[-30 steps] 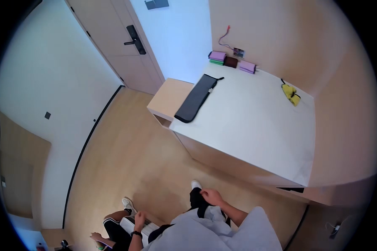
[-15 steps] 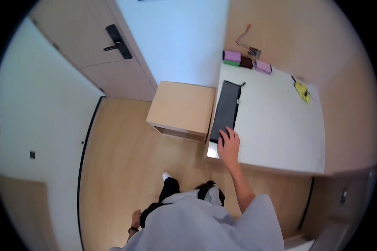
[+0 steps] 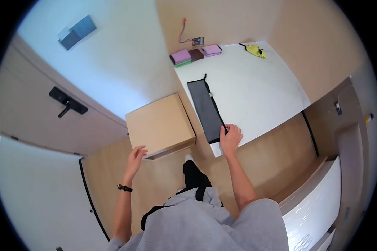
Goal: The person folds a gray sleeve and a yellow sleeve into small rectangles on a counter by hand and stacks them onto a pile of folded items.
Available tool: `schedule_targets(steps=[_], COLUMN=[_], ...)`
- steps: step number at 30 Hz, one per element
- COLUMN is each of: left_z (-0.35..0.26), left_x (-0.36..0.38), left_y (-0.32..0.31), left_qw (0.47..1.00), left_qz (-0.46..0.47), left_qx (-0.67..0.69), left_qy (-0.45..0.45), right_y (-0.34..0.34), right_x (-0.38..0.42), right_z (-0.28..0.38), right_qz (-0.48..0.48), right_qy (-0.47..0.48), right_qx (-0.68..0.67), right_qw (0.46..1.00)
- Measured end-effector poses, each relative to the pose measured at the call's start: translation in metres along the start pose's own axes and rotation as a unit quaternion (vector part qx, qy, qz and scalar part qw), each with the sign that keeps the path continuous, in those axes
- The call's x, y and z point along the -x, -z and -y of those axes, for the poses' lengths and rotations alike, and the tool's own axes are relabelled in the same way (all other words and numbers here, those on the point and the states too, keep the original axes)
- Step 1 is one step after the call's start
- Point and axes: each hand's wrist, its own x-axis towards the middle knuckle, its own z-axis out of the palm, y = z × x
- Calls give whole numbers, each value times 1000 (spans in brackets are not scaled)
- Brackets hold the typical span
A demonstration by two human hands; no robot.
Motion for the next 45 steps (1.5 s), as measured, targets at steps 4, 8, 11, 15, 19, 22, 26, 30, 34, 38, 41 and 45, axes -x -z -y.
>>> schedule_targets(steps=[4, 8, 11, 15, 19, 22, 26, 30, 34, 38, 41, 45], left_z=[-65, -84, -113, -127, -142, -129, -140, -146, -153, -175, -196, -189], left_x=[-63, -125, -196, -268, -310, -336, -354, -366, -373, -381, -382, -367], left_y=[-34, -52, -88, -157, -211, -223, -228, -231, -225, -222, -223, -219], left_qw=[995, 987, 973, 942, 890, 841, 763, 734, 691, 706, 731, 690], left_qz=[48, 118, 147, 146, 134, 217, 285, 317, 368, 419, 394, 323], left_qx=[-56, -94, -161, -240, -322, -378, -467, -485, -501, -464, -331, -336], left_qy=[-59, -56, -81, -185, -294, -321, -345, -355, -369, -333, -447, -554], right_y=[-4, 6, 10, 16, 23, 24, 24, 43, 47, 60, 84, 72], right_x=[3, -16, -45, -54, -30, -15, -20, -33, -45, -54, -71, -64], right_z=[-4, -16, -26, -21, -22, -19, -8, 13, 20, 6, 11, 7], right_qz=[-24, 1, 4, -4, -39, -56, -58, 38, 134, 47, -130, -190], right_qy=[28, 93, 72, 62, 8, -43, -107, -186, -249, -194, -82, -22], right_qx=[-8, -23, -40, -56, -48, -41, -56, -47, -41, -100, -75, -18], right_qw=[999, 995, 997, 996, 998, 997, 991, 981, 958, 975, 985, 981])
